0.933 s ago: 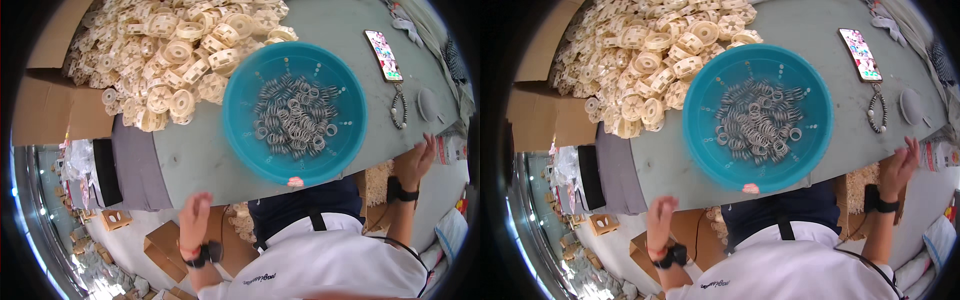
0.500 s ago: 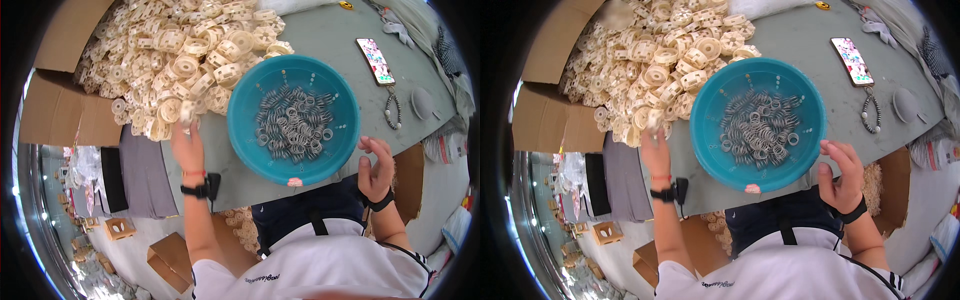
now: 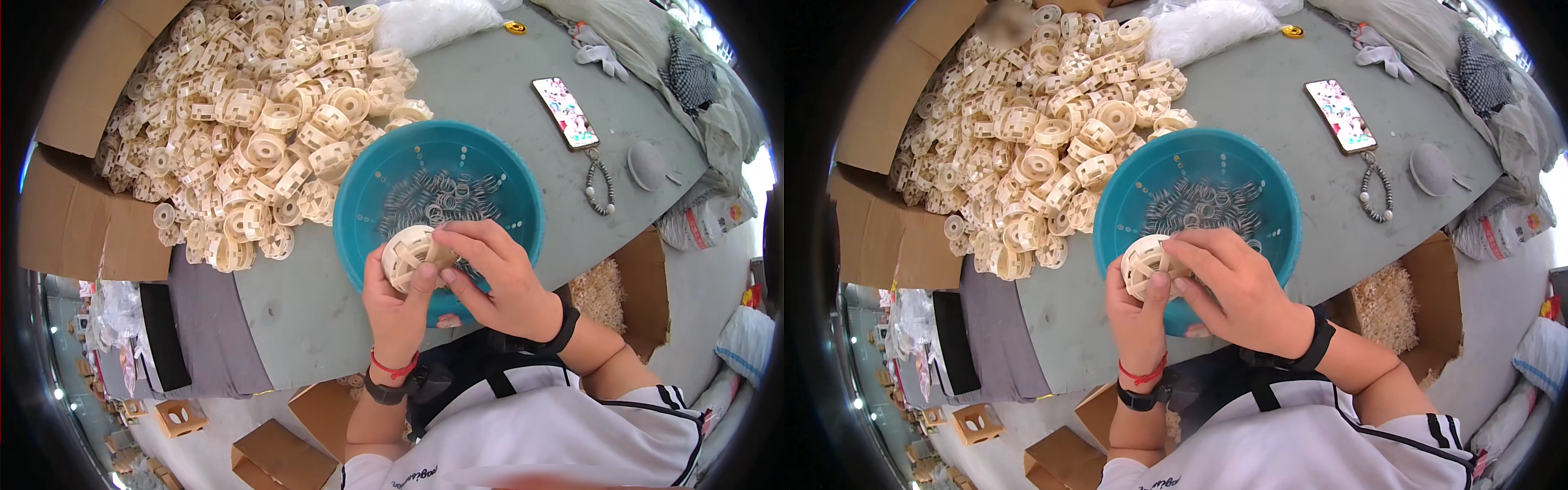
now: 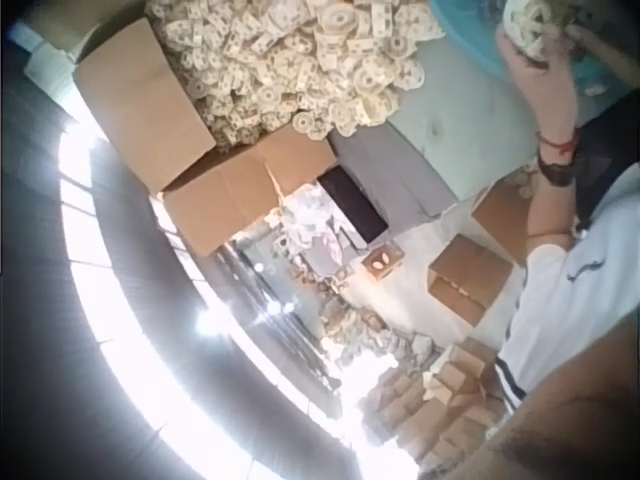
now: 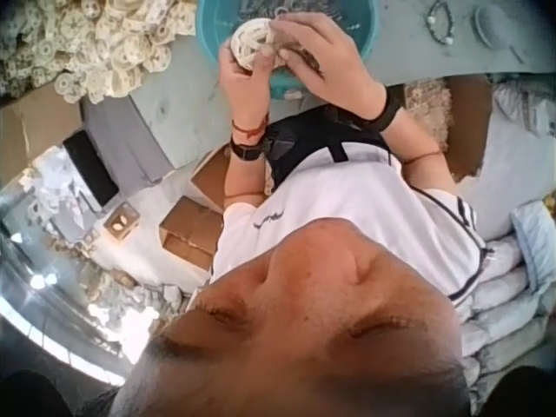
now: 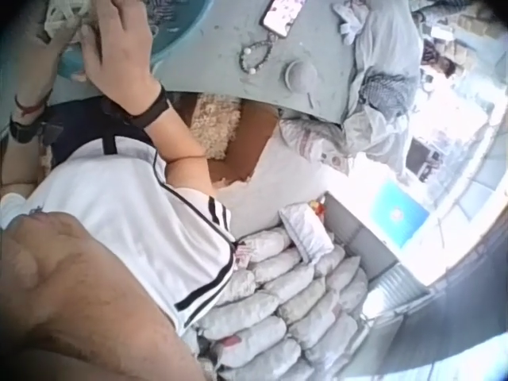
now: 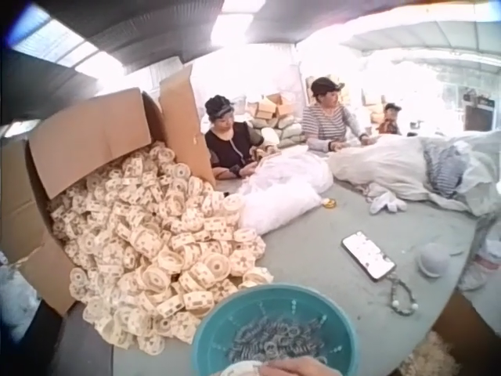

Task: Assembling small plastic circular parts with spring-like metal components at a workbench.

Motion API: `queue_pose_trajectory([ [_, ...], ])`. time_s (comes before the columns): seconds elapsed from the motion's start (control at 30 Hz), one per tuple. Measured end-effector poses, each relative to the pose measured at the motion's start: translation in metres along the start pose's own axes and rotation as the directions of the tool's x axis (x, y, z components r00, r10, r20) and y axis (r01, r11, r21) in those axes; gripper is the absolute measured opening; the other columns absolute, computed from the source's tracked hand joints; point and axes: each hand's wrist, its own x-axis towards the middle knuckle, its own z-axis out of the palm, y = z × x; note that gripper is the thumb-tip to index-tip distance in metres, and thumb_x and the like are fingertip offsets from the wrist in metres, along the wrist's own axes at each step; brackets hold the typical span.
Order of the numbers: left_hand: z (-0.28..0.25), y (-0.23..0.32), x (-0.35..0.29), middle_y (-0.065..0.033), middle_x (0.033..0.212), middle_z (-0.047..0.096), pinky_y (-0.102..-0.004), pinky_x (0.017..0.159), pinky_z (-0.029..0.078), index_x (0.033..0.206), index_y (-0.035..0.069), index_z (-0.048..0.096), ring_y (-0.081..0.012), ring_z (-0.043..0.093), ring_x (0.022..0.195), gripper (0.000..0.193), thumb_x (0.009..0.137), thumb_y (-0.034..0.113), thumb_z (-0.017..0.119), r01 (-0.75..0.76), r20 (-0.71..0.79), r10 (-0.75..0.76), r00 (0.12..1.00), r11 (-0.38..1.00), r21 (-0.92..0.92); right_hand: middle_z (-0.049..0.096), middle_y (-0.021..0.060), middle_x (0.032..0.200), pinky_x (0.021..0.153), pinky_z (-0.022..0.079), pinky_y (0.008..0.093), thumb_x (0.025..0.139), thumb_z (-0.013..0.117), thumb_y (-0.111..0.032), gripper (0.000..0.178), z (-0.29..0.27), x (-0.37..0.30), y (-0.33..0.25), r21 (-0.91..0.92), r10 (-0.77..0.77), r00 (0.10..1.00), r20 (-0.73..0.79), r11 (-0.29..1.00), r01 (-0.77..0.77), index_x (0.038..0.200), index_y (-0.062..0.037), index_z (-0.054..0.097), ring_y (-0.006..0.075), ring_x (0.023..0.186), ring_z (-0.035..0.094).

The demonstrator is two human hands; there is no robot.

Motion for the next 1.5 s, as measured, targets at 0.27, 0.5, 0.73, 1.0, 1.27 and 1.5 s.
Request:
queue_pose_trajectory([
  [0.27,-0.002,-0.007,-0.002,-0.0036,0.097,0.053,-0.0250,0.076,0.044,0.108,0.001,0.047,-0.0100,0.050,0.086,0.037,0.083,0.021,0.066,-0.058,-0.008,0.068,0.998,0.898,0.436,0.054,0.0132,0.094,0.071,0.047,0.0346,0.072,0.063,-0.006,0.028,-0.007,-0.001,0.009,-0.005,0.029,0.999,-0.033,1.000,-0.029,0.099,-0.0013,0.057,0.0294,0.083,0.054],
  [0.5,0.001,-0.003,-0.002,-0.0047,0.099,0.054,-0.0245,0.076,0.044,0.107,0.000,0.047,-0.0105,0.052,0.088,0.039,0.083,0.023,0.066,0.022,0.021,-0.029,0.999,0.965,0.261,0.055,0.0132,0.095,0.074,0.046,0.0348,0.075,0.062,-0.005,0.027,-0.007,-0.002,0.010,0.250,0.114,0.988,-0.106,0.965,-0.085,0.101,-0.0016,0.055,0.0284,0.087,0.055],
  [0.73,0.001,-0.008,-0.001,-0.0061,0.100,0.055,-0.0238,0.076,0.044,0.108,-0.001,0.046,-0.0108,0.053,0.088,0.040,0.083,0.024,0.066,-0.038,0.010,0.037,0.999,0.968,0.248,0.057,0.0126,0.100,0.075,0.047,0.0362,0.075,0.060,0.000,0.029,0.002,-0.009,0.000,0.093,0.042,0.993,-0.109,0.995,-0.032,0.103,-0.0014,0.056,0.0280,0.088,0.055],
  [1.0,0.004,-0.009,0.001,-0.0070,0.103,0.054,-0.0245,0.078,0.044,0.110,-0.001,0.045,-0.0116,0.053,0.089,0.038,0.085,0.019,0.064,-0.064,0.007,0.064,0.998,0.968,0.244,0.056,0.0138,0.106,0.077,0.046,0.0374,0.074,0.061,-0.002,0.030,0.009,-0.014,-0.009,0.020,0.039,0.982,-0.185,0.999,-0.036,0.104,-0.0019,0.056,0.0296,0.091,0.055],
  [1.27,-0.002,-0.010,0.000,-0.0075,0.106,0.052,-0.0255,0.082,0.043,0.115,-0.001,0.043,-0.0122,0.052,0.094,0.037,0.086,0.014,0.060,-0.015,0.024,0.007,1.000,0.930,0.368,0.053,0.0125,0.096,0.072,0.045,0.0354,0.074,0.062,-0.003,0.024,0.004,-0.006,0.000,0.066,0.136,0.985,-0.102,0.989,-0.130,0.097,-0.0035,0.055,0.0291,0.085,0.053],
  [1.5,-0.002,0.002,0.005,-0.0105,0.112,0.051,-0.0289,0.087,0.044,0.120,-0.002,0.039,-0.0168,0.052,0.103,0.050,0.083,0.019,0.065,0.000,0.213,-0.007,0.977,0.999,0.034,0.051,0.0105,0.086,0.062,0.046,0.0316,0.078,0.058,-0.002,0.015,-0.005,-0.005,-0.001,0.242,0.300,0.953,-0.037,0.928,-0.283,0.092,-0.0022,0.054,0.0241,0.071,0.055],
])
